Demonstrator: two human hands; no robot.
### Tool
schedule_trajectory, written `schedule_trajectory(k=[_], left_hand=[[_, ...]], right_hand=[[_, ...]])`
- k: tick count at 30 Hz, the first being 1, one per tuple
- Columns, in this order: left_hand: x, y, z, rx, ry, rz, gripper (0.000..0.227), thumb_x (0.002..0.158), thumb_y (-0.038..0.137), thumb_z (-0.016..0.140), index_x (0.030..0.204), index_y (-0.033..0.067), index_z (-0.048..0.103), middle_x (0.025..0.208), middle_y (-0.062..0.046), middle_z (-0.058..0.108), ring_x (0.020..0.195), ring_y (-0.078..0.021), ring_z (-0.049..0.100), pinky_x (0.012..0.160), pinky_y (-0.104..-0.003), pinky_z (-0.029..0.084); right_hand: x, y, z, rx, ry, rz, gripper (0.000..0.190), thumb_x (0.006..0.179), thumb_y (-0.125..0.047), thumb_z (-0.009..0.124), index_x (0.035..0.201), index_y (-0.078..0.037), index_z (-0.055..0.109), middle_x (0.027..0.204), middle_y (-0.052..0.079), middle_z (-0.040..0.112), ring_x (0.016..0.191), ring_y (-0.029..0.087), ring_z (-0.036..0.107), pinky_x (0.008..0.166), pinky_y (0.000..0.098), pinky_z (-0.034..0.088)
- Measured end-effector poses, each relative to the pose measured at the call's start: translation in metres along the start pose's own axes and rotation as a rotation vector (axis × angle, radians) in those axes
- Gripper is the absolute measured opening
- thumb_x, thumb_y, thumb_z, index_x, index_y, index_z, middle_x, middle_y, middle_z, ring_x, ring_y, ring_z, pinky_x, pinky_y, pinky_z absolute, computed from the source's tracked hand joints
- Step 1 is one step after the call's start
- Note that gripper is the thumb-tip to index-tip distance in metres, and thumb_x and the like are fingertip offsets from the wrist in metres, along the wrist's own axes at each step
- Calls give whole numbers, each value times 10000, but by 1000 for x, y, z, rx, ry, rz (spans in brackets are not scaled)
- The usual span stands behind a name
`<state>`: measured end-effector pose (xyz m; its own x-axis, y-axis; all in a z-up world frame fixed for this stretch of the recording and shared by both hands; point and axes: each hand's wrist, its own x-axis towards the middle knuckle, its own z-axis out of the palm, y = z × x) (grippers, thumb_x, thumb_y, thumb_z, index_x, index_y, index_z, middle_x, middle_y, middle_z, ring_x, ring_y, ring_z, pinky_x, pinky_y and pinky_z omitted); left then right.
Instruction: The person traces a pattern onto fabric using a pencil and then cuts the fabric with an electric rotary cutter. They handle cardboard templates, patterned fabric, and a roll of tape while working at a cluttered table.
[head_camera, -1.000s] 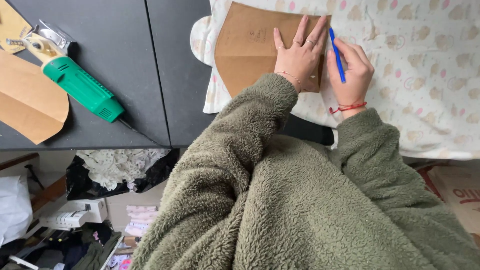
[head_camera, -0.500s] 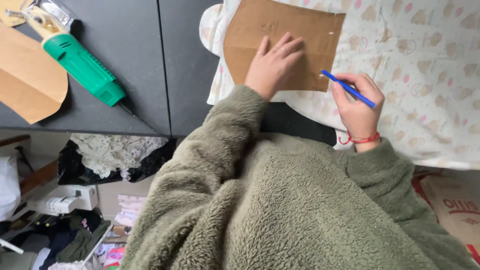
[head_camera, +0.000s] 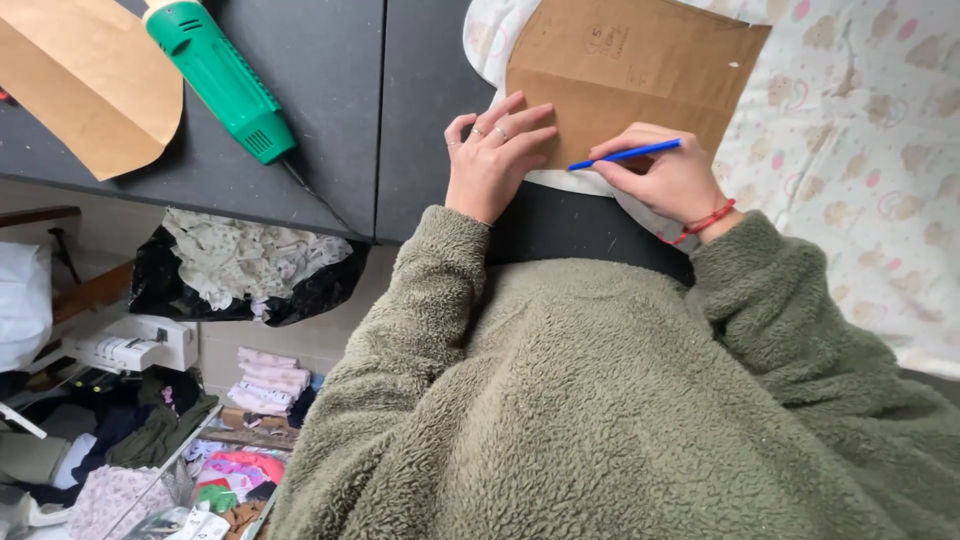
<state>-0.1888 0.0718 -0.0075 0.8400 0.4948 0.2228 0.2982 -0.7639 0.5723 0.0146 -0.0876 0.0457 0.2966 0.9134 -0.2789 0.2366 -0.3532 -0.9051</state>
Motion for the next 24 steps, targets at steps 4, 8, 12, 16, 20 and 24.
schedule_trajectory(k=[4,8,12,16,20,24], left_hand=[[0,-4,1,-3,12,2,340,839,244,831,1164,288,742,1389,147,643,1397,-118,515,1117,-440,282],[4,-3,1,-22,-5,-2,323,837,244,834,1144,287,743,1371,150,651,1383,-116,523,1093,-436,291],[12,1,-4,21,-27,-24,291,844,212,831,1108,292,740,1358,158,657,1342,-119,563,1070,-422,314],[31,-1,-11,-58,9,-238,379,835,135,810,1192,238,732,1363,73,658,1233,-176,623,1011,-408,403],[38,-16,7,-454,79,-552,470,826,152,797,1273,136,652,1247,-20,661,1050,-168,710,912,-315,588],[50,-21,8,-543,94,-673,557,802,214,855,1280,59,616,1002,-68,736,926,-139,712,825,-289,584]], right_hand=[[-42,25,-50,-54,71,91,137,951,-84,768,1072,-18,763,1038,35,723,902,102,702,793,238,574],[-84,58,-82,60,183,218,146,974,-50,736,1091,33,709,1093,68,742,975,102,709,856,248,580],[-103,65,-89,221,309,328,161,1015,-35,696,1143,57,664,1106,133,728,958,160,709,838,295,593],[-95,69,-91,495,389,349,162,1061,-55,601,1181,51,578,1131,171,712,1001,211,742,856,327,636],[-80,57,-88,680,392,468,252,1048,-98,480,1263,23,533,1187,174,726,932,198,741,707,266,582],[-57,82,-86,623,331,524,302,1070,-153,494,1315,6,571,1185,165,729,736,141,648,520,213,416]])
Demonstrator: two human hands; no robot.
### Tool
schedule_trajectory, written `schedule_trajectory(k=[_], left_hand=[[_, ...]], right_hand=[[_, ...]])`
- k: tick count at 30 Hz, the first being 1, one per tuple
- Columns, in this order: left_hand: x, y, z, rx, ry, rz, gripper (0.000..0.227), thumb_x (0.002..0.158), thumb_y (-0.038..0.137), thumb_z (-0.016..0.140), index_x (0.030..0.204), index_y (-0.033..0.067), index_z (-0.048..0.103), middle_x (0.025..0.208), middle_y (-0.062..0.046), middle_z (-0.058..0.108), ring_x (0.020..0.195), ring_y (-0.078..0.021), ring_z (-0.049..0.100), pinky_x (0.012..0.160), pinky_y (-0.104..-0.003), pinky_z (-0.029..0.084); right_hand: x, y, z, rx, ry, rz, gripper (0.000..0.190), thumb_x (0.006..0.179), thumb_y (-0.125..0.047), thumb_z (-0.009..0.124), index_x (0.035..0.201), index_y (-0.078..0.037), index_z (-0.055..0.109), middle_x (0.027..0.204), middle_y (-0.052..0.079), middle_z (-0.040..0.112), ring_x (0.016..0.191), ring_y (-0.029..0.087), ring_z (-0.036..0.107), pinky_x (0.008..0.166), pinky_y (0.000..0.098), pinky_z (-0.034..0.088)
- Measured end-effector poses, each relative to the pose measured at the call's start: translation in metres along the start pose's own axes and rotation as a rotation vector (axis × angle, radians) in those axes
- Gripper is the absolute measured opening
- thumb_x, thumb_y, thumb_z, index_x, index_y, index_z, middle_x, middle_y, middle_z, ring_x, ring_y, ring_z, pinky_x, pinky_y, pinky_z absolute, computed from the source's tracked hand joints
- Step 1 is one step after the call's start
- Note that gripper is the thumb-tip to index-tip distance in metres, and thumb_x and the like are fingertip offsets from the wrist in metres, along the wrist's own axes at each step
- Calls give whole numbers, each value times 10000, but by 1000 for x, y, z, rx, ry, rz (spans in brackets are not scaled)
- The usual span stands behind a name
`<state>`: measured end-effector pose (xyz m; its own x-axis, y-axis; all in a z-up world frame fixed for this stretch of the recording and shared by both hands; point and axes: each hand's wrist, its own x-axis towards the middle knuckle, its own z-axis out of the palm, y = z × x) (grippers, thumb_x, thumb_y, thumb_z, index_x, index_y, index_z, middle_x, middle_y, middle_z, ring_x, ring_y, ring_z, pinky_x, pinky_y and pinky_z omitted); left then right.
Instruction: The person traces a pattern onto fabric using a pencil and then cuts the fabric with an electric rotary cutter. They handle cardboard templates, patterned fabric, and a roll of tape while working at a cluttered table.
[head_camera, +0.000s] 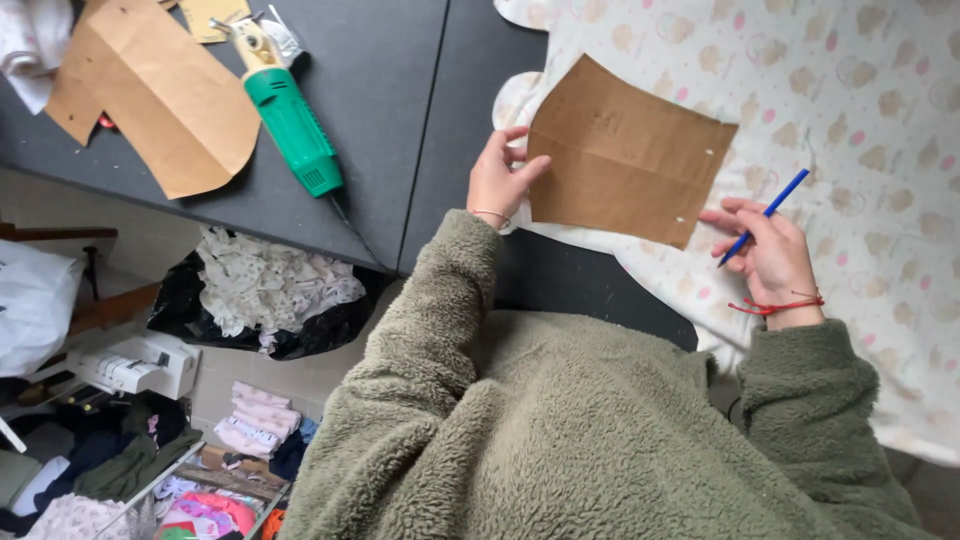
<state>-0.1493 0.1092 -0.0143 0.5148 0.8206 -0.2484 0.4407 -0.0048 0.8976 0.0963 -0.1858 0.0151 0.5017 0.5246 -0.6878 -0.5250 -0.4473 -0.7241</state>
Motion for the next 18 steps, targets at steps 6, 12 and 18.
schedule_trajectory(k=[6,12,18], left_hand=[[-13,21,-55,-156,-21,-73,250,956,204,756,1117,20,704,912,-40,745,830,-98,683,788,-237,569],[49,-37,-171,-608,267,165,127,1030,123,679,1108,25,655,981,26,679,873,-42,604,800,-208,507],[96,-52,-272,-499,316,131,171,1005,153,690,1124,35,656,943,27,665,819,-40,580,751,-202,494]], right_hand=[[6,-4,44,-179,-86,-61,328,1073,-155,546,1357,6,563,1101,117,721,752,106,670,522,194,407],[-7,-34,187,-479,-114,-157,386,988,-149,595,1343,-10,534,913,120,741,621,160,694,512,245,459],[19,-19,340,-756,42,-311,428,930,-172,707,1320,-40,588,826,108,726,580,172,665,561,304,531]])
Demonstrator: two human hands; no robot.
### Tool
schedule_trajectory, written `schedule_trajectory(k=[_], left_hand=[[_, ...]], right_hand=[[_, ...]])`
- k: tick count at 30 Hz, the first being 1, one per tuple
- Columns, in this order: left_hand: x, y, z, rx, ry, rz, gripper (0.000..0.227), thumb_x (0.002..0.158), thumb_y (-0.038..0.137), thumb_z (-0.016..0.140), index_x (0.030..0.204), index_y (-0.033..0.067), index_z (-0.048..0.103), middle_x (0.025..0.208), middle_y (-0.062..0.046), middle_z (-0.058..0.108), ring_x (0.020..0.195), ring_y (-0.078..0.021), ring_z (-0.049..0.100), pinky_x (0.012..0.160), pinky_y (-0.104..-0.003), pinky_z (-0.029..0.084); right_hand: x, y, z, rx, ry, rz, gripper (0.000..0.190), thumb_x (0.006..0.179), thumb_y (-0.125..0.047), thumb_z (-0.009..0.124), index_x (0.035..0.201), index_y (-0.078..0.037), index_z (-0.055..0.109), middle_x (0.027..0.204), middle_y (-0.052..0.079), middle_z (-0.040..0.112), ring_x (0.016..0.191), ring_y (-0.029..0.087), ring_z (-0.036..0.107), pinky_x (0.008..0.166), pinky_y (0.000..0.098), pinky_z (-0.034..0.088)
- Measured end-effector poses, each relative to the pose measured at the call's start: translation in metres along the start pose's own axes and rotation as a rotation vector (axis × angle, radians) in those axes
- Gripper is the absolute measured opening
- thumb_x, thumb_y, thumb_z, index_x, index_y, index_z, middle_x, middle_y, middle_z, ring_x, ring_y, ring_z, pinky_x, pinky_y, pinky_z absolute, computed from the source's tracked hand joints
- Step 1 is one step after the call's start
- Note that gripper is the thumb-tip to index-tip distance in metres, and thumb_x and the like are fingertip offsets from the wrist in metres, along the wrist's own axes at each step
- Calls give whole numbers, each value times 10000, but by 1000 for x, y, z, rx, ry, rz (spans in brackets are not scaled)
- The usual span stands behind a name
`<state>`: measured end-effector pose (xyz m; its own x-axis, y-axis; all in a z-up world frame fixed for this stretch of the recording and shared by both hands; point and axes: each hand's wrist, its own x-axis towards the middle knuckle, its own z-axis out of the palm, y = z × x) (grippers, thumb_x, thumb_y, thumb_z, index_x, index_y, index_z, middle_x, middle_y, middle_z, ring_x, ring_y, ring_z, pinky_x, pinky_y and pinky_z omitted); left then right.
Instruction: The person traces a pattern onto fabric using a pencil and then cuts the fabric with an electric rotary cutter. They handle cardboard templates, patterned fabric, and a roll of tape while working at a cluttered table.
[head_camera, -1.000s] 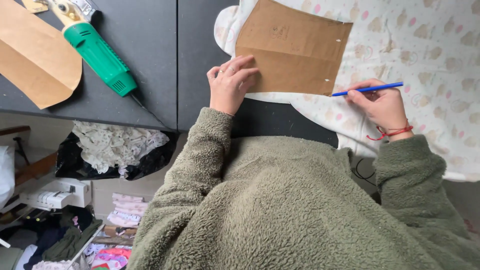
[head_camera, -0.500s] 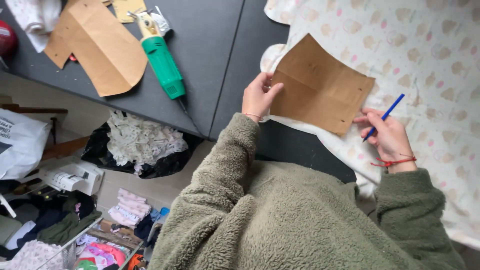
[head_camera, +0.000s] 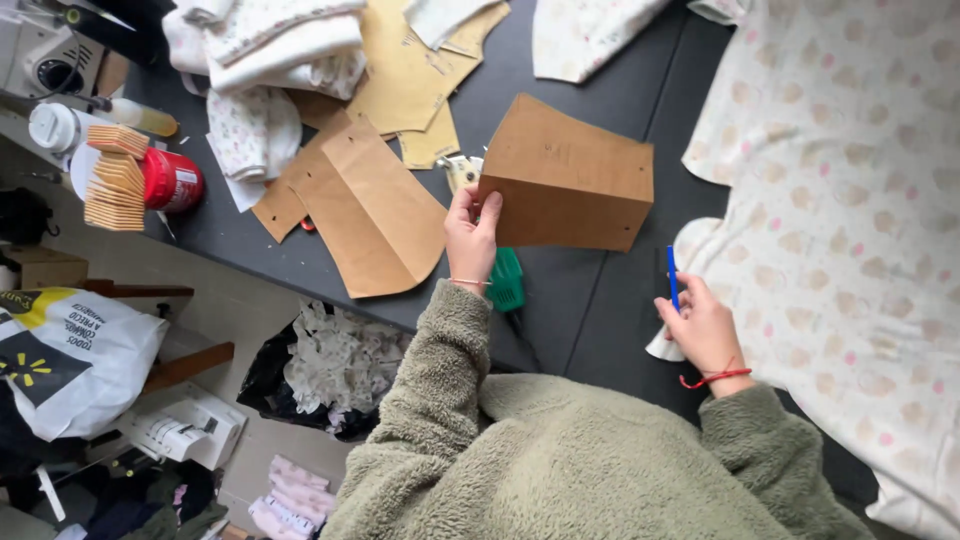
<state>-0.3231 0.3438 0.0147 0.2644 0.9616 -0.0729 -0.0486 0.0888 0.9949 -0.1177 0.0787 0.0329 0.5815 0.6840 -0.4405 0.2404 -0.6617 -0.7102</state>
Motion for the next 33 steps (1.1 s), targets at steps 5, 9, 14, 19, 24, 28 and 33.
schedule_trajectory(k=[5,9,14,19,24,28,33], left_hand=[[24,11,-48,-57,-89,-62,179,1030,186,681,1113,34,636,957,28,659,833,-35,575,765,-199,496],[30,22,-59,-91,-138,-84,198,1024,196,683,1129,36,633,972,43,645,836,-24,563,775,-187,494],[21,31,-67,-67,-115,-101,182,1029,181,687,1126,31,651,937,46,638,798,-15,541,726,-180,473],[-4,52,-88,-59,-103,-193,179,1019,177,690,1126,37,658,927,48,648,775,-6,540,708,-178,473],[-8,66,-99,163,-125,-128,173,987,143,701,1103,13,695,972,2,652,848,-63,655,768,-221,542],[3,59,-96,198,-137,-181,185,977,158,707,1090,13,681,986,-18,664,839,-97,674,768,-242,554],[9,55,-82,225,-169,-94,211,978,184,714,1110,21,686,980,-37,653,834,-123,680,780,-258,569]], right_hand=[[30,-61,39,-231,226,-231,421,892,-121,740,1292,-38,639,1076,158,656,844,247,674,703,337,564],[109,-105,41,-379,406,-626,317,974,6,666,1287,-43,686,1372,198,564,1274,386,587,1082,446,513],[251,-171,50,-535,426,-785,375,958,-77,722,1330,-115,704,1512,230,466,1311,456,498,1025,485,507],[343,-168,64,-681,431,-630,577,937,-146,749,1467,-70,536,1357,219,512,1169,432,577,879,508,551],[370,-154,56,-882,499,-669,492,841,-75,680,1295,21,517,1211,240,589,913,452,674,739,532,562],[382,-88,34,-780,622,-755,476,788,-53,634,1252,46,591,1180,234,647,892,434,684,745,498,573],[451,127,35,344,309,-276,406,1177,-308,495,1271,-42,788,1318,119,839,1109,226,780,856,378,590]])
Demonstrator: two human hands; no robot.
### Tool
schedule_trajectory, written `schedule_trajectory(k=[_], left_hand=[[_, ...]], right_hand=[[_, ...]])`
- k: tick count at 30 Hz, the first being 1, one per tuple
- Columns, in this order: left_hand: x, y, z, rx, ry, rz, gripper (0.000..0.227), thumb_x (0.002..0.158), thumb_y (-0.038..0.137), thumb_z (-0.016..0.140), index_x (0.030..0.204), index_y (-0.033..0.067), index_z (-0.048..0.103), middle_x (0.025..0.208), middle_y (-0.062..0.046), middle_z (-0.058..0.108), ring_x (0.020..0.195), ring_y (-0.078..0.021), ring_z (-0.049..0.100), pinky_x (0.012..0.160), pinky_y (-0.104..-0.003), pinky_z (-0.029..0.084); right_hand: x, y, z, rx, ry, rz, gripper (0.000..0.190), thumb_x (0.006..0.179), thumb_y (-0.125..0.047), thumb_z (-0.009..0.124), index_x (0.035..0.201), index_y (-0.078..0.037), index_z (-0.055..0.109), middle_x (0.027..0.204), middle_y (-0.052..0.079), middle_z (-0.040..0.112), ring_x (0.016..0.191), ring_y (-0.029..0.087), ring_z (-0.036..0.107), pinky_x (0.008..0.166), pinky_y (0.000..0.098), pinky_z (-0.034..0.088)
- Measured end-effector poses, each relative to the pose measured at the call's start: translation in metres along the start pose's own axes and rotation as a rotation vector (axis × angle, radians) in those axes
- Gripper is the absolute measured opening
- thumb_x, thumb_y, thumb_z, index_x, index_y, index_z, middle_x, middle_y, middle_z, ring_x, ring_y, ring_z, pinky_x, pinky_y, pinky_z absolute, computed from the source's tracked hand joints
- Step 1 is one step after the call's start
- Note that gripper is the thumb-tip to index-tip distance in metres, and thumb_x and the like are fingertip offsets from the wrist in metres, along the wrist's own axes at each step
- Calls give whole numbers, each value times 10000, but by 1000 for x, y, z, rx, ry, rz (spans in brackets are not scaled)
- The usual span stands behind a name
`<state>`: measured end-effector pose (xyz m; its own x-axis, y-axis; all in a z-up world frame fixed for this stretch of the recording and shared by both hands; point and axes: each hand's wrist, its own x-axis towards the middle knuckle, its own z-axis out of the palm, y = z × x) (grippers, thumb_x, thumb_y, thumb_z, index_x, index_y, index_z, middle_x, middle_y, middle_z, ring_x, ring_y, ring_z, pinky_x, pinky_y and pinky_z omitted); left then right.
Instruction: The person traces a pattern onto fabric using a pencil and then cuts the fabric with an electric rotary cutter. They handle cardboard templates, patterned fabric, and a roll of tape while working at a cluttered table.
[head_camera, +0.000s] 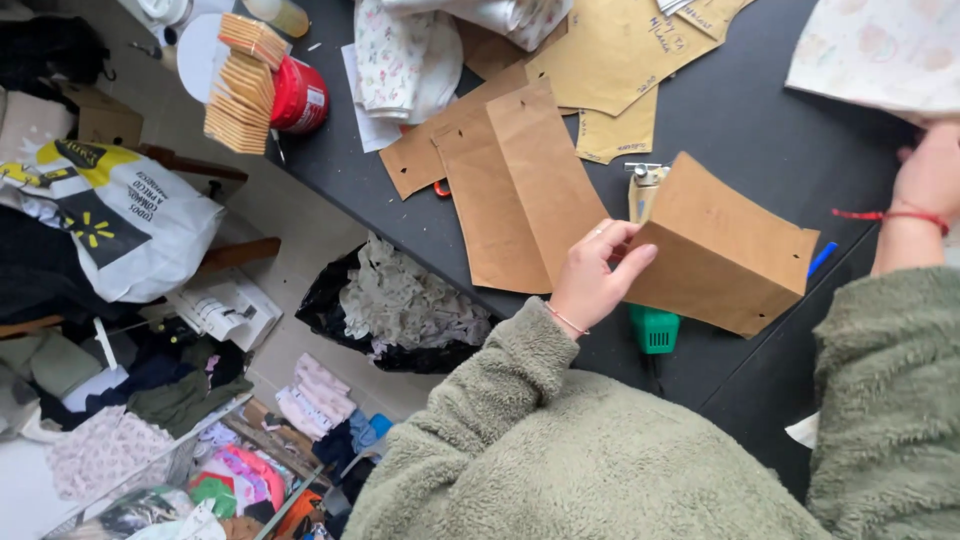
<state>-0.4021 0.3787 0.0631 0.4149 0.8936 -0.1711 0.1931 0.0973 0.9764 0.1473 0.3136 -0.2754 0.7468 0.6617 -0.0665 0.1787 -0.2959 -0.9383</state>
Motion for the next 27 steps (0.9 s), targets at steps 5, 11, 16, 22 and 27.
schedule_trajectory(k=[5,11,16,22,27], left_hand=[[1,3,10,3,-96,14,249,975,199,711,1149,23,682,958,-48,639,834,-134,679,765,-265,567],[12,14,17,99,-159,70,229,977,214,698,1116,33,680,939,-62,648,790,-155,681,740,-281,555],[21,19,11,178,-136,57,210,982,213,699,1069,24,669,884,-74,630,745,-170,654,705,-297,537],[67,4,1,128,-11,142,194,993,192,690,1064,11,687,894,-35,645,773,-113,635,709,-269,528],[162,-33,-11,-374,300,61,186,1071,200,656,1114,24,698,962,22,662,857,-64,561,780,-224,476]], right_hand=[[-97,-89,-2,-351,277,-8,368,983,-189,572,1247,22,715,1173,176,737,992,286,673,864,377,524],[-143,-260,15,-643,74,-407,564,870,-65,609,1433,-32,611,1624,300,422,1513,454,352,1235,552,255],[-175,-280,17,-777,-104,-224,390,969,-172,699,1345,-68,690,1513,202,545,1404,403,451,1120,677,131],[-296,-357,39,-271,-16,-161,170,1082,-83,669,1243,-45,709,1165,106,697,1005,162,707,872,285,567],[-378,-355,82,-285,-149,128,346,889,-230,813,1064,-4,618,963,117,640,805,181,650,672,297,553]])
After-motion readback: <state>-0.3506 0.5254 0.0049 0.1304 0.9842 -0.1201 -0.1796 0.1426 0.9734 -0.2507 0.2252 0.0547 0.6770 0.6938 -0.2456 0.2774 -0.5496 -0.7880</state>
